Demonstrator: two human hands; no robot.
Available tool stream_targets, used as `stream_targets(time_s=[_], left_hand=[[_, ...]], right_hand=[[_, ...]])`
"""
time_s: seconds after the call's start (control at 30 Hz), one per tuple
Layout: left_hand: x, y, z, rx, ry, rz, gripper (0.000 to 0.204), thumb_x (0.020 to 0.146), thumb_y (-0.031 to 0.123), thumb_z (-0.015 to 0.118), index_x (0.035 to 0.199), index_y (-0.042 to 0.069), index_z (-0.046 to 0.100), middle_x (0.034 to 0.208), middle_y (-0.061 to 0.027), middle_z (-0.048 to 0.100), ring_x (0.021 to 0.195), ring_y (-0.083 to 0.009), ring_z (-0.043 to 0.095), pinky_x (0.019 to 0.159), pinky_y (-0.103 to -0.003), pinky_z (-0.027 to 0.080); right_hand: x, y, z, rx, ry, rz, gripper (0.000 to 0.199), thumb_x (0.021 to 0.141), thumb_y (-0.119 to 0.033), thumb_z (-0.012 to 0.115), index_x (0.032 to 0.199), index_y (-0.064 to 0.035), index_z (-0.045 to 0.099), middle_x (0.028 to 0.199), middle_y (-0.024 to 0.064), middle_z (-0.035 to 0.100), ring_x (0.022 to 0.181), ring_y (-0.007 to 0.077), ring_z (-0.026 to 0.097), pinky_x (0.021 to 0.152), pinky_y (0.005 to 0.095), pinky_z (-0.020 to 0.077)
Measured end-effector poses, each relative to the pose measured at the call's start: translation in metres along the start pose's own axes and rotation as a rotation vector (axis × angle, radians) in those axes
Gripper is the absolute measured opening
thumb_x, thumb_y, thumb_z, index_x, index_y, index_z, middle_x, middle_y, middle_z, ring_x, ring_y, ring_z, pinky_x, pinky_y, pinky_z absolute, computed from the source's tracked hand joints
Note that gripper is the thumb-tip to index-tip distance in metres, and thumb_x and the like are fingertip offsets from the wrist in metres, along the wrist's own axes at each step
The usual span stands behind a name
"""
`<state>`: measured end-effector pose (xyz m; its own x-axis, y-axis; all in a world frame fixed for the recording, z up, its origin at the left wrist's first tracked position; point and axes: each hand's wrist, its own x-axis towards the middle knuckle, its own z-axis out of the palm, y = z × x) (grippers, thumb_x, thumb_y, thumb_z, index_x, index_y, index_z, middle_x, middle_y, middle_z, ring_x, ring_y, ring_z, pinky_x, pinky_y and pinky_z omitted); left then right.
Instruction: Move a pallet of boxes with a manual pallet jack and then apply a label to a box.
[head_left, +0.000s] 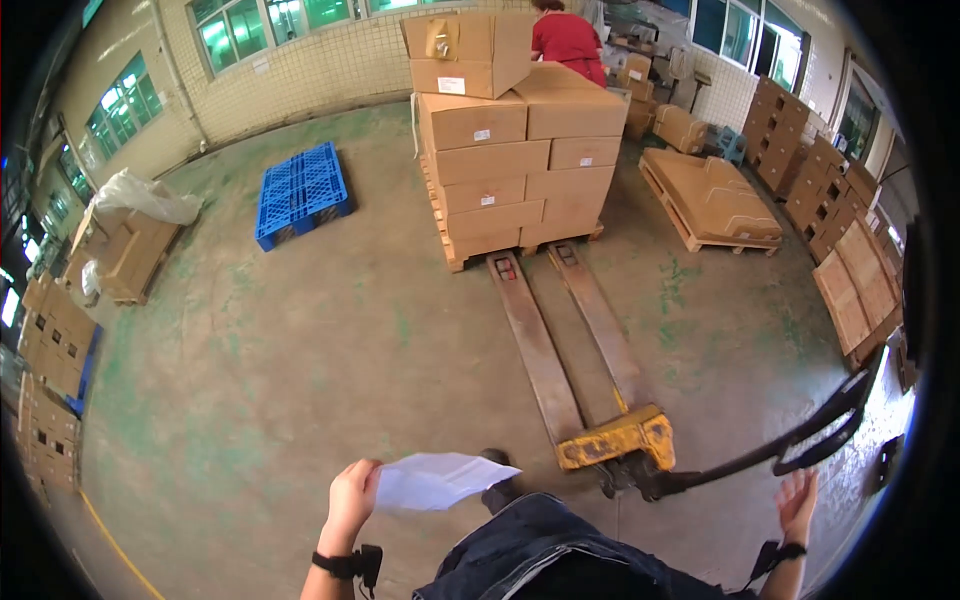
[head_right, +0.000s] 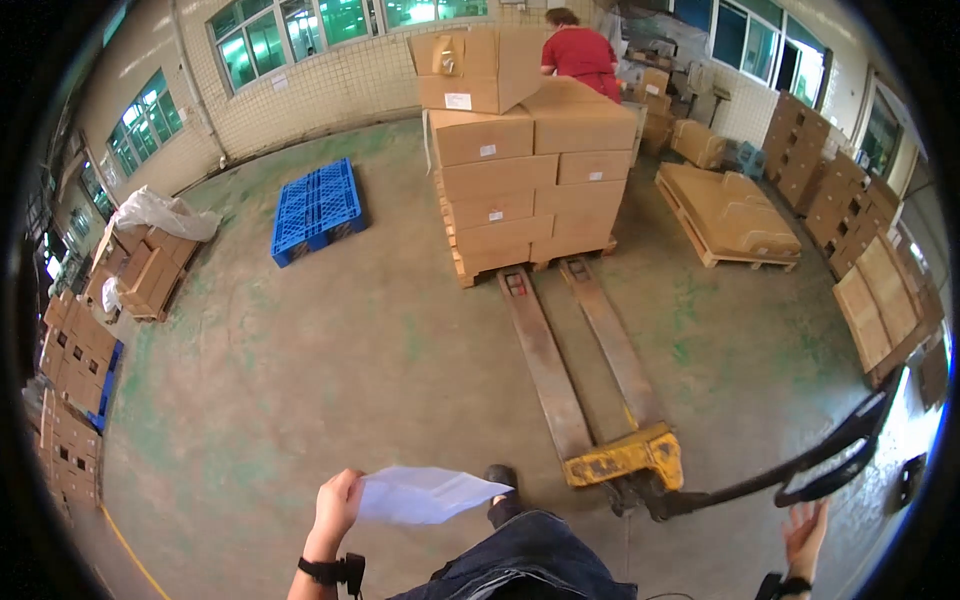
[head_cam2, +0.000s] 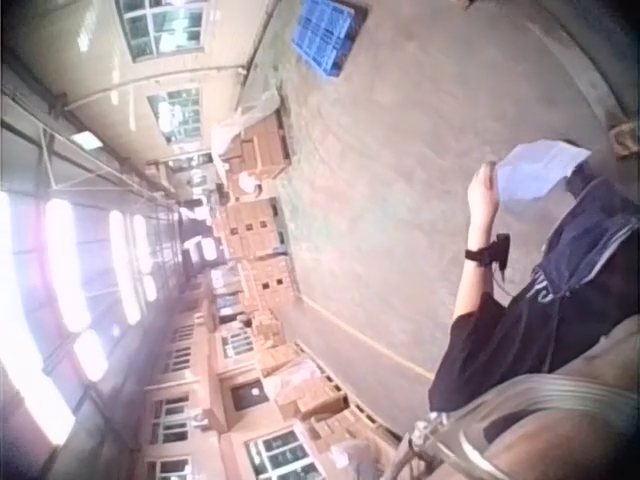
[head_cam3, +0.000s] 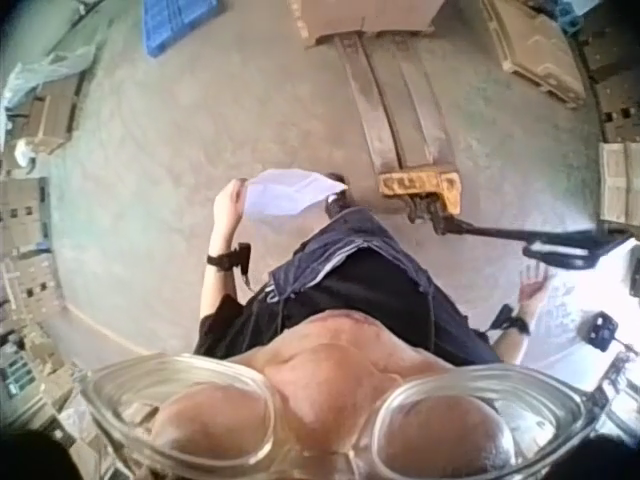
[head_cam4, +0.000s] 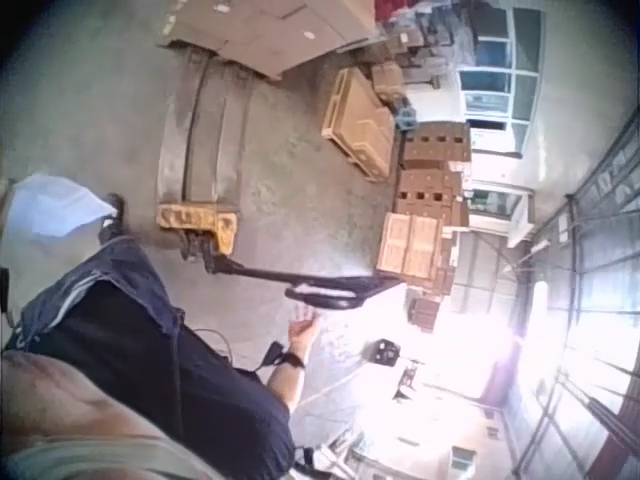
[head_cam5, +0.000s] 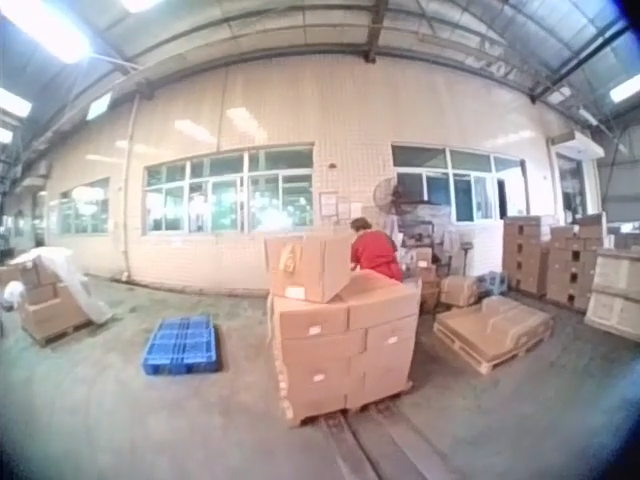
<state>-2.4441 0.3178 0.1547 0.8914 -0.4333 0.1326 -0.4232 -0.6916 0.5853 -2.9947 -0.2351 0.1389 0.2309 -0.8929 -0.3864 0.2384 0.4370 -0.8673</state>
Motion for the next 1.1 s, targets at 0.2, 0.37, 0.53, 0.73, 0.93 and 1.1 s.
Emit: stream_targets(time_s=[0.2, 0.37, 0.53, 0.73, 0.93, 1.1], left_hand=[[0.141, -0.022, 0.008, 0.112, -0.147, 0.11, 0.01, 0.08, 0.011, 0.054, 0.086, 0.005, 0.059, 0.079, -0.0149, 0.061, 0.076, -0.0341, 0.059, 0.065, -0.04, 0.048], [0.241, -0.019, -0.005, 0.075, -0.147, 0.146, 0.009, 0.08, 0.01, 0.053, 0.084, 0.004, 0.059, 0.079, -0.015, 0.06, 0.074, -0.034, 0.058, 0.064, -0.041, 0.047], [0.333, -0.068, -0.023, 0.046, -0.134, 0.228, 0.005, 0.077, 0.006, 0.055, 0.08, 0.004, 0.058, 0.074, -0.0128, 0.059, 0.071, -0.0329, 0.057, 0.065, -0.04, 0.046], [0.507, -0.125, -0.046, 0.186, -0.123, 0.405, 0.006, 0.072, 0.005, 0.058, 0.078, 0.004, 0.056, 0.079, -0.0091, 0.058, 0.074, -0.0292, 0.054, 0.068, -0.039, 0.043], [0.684, -0.09, -0.047, 0.191, -0.284, 0.757, 0.009, 0.07, 0.002, 0.057, 0.079, 0.006, 0.056, 0.084, -0.0066, 0.058, 0.079, -0.0275, 0.055, 0.071, -0.038, 0.043], [0.772, -0.069, -0.013, 0.212, -0.375, 0.825, 0.014, 0.067, 0.0, 0.058, 0.079, 0.007, 0.056, 0.086, -0.0058, 0.058, 0.082, -0.0262, 0.055, 0.075, -0.038, 0.043]], right_hand=[[-0.029, 0.087, -0.037, 0.612, 0.271, -0.184, 0.058, 0.084, -0.045, 0.046, 0.135, -0.0237, 0.028, 0.141, 0.0084, 0.027, 0.125, 0.0281, 0.033, 0.102, 0.0399, 0.0305], [-0.069, 0.107, -0.008, 0.288, 0.844, 0.016, 0.048, 0.092, -0.037, 0.032, 0.137, -0.0228, 0.025, 0.145, 0.0056, 0.02, 0.131, 0.0295, 0.024, 0.1, 0.0467, 0.0314], [0.018, 0.256, 0.068, 0.041, 0.411, 0.448, 0.02, 0.084, -0.027, 0.039, 0.072, -0.0142, 0.049, 0.064, 0.0017, 0.045, 0.061, 0.0211, 0.047, 0.052, 0.0376, 0.0395], [0.133, 0.348, 0.494, -0.277, -0.218, 0.43, 0.011, 0.088, -0.022, 0.051, 0.089, -0.0112, 0.052, 0.074, 0.0019, 0.053, 0.063, 0.0133, 0.053, 0.056, 0.0274, 0.0459], [0.186, 0.331, 0.83, -0.21, -0.598, 0.45, 0.026, 0.088, -0.025, 0.054, 0.105, -0.0054, 0.054, 0.093, 0.0037, 0.058, 0.083, 0.0141, 0.057, 0.072, 0.0252, 0.0465], [0.289, 0.338, 1.013, 0.202, -0.601, 0.369, 0.024, 0.086, -0.02, 0.057, 0.105, -0.0051, 0.054, 0.093, 0.0057, 0.059, 0.086, 0.0174, 0.058, 0.073, 0.0284, 0.048]])
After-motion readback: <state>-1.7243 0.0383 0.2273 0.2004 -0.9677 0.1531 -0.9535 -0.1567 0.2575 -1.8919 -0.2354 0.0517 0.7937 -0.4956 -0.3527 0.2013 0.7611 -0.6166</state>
